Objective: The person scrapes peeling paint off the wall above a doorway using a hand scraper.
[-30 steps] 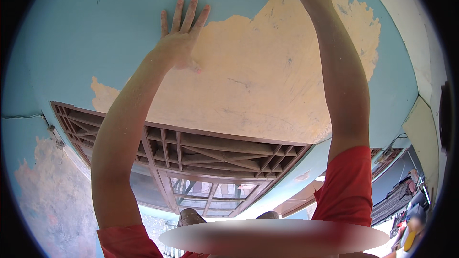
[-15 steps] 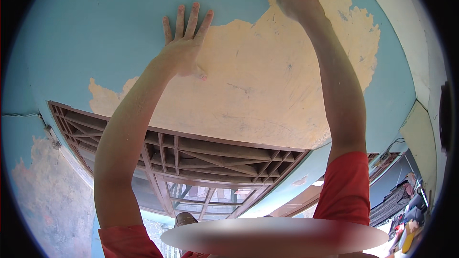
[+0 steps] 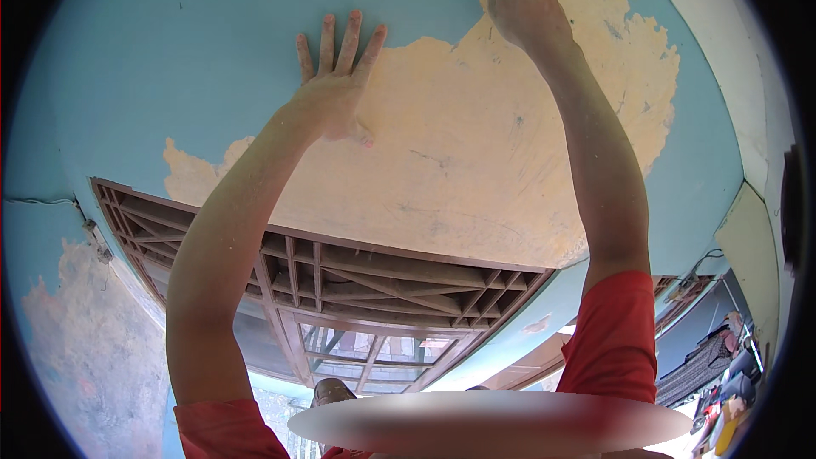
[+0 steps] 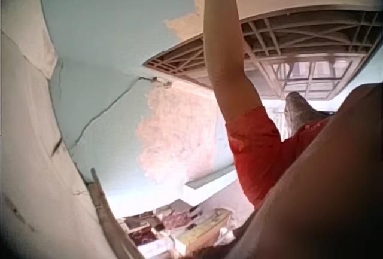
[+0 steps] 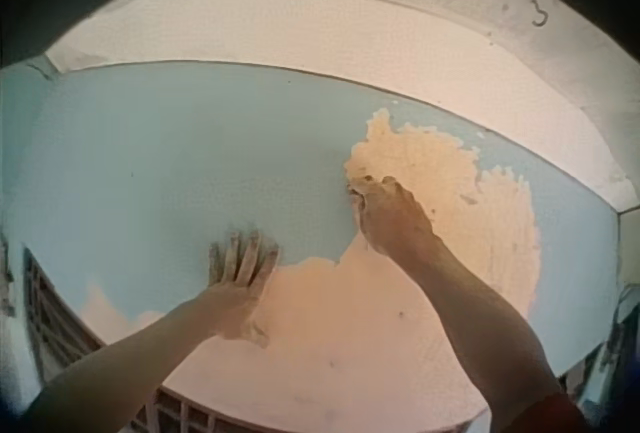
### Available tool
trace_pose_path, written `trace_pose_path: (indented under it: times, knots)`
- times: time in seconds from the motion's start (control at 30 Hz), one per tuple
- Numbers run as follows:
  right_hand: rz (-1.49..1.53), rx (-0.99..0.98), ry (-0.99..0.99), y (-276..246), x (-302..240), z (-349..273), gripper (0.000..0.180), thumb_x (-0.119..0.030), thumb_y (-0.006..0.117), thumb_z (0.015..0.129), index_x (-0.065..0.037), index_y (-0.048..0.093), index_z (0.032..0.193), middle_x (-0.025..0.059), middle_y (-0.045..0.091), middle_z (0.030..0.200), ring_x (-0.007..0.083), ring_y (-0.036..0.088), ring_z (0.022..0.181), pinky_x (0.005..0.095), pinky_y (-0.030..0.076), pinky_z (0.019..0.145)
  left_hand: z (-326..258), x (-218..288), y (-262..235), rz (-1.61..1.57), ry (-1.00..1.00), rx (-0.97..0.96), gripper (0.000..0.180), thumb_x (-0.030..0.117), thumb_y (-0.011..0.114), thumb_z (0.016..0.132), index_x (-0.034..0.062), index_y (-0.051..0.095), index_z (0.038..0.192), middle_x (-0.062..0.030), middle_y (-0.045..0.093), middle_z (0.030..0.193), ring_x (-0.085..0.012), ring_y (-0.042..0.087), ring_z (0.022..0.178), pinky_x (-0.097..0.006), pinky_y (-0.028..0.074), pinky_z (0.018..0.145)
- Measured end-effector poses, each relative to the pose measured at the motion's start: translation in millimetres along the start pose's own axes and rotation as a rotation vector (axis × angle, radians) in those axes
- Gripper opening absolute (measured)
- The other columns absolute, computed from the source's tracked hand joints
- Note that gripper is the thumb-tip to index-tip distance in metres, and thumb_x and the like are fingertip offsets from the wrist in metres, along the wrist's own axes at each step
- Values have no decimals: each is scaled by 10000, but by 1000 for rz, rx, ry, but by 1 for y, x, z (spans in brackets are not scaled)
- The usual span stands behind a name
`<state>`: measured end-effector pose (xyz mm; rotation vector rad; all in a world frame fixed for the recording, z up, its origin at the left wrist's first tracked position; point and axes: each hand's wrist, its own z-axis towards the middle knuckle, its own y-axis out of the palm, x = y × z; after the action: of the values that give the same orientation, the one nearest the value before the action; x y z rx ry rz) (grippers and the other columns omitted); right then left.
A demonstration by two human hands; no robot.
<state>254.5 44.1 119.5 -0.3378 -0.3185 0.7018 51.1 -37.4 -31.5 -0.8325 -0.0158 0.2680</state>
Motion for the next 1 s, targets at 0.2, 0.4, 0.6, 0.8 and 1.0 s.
trace_pose_path:
  times: [0.2,0.4,0.6,0.8,1.0]
  knots:
    - [14,-179,151,-35,-25,44,325,-194,491,1063,-4,654,1271,278,698,1149,387,697,1078,482,555,915,-3,0,1,2,-17,-17,1576,419,987,568,184,-140,1645,-211,-206,1692,-493,-209,1531,-737,-56,1186]
    - [-33,130,-133,26,25,-16,247,-289,466,1063,-103,630,1071,174,679,931,350,699,914,502,533,787,-2,0,2,-11,4,21,1578,422,989,565,190,-138,1645,-216,-205,1690,-494,-208,1531,-737,-57,1187]
    - [56,-210,115,-48,-36,26,341,-205,482,1063,10,650,1268,273,701,1168,391,705,1070,481,559,914,-2,0,1,27,-56,-31,1584,441,989,556,206,-136,1646,-190,-193,1700,-465,-206,1541,-720,-60,1199]
    - [-75,97,-118,30,28,-26,280,-303,515,1055,-160,687,1223,186,701,990,379,697,915,529,552,846,-5,-6,6,-7,14,60,1582,462,986,553,226,-131,1648,-172,-190,1705,-442,-204,1549,-706,-56,1211]
    - [-132,227,-149,21,18,18,312,-311,506,1060,-186,681,1286,184,706,995,387,681,943,515,538,885,-5,-1,0,33,-50,-13,1581,441,992,549,223,-122,1650,-173,-172,1708,-439,-191,1553,-702,-47,1217]
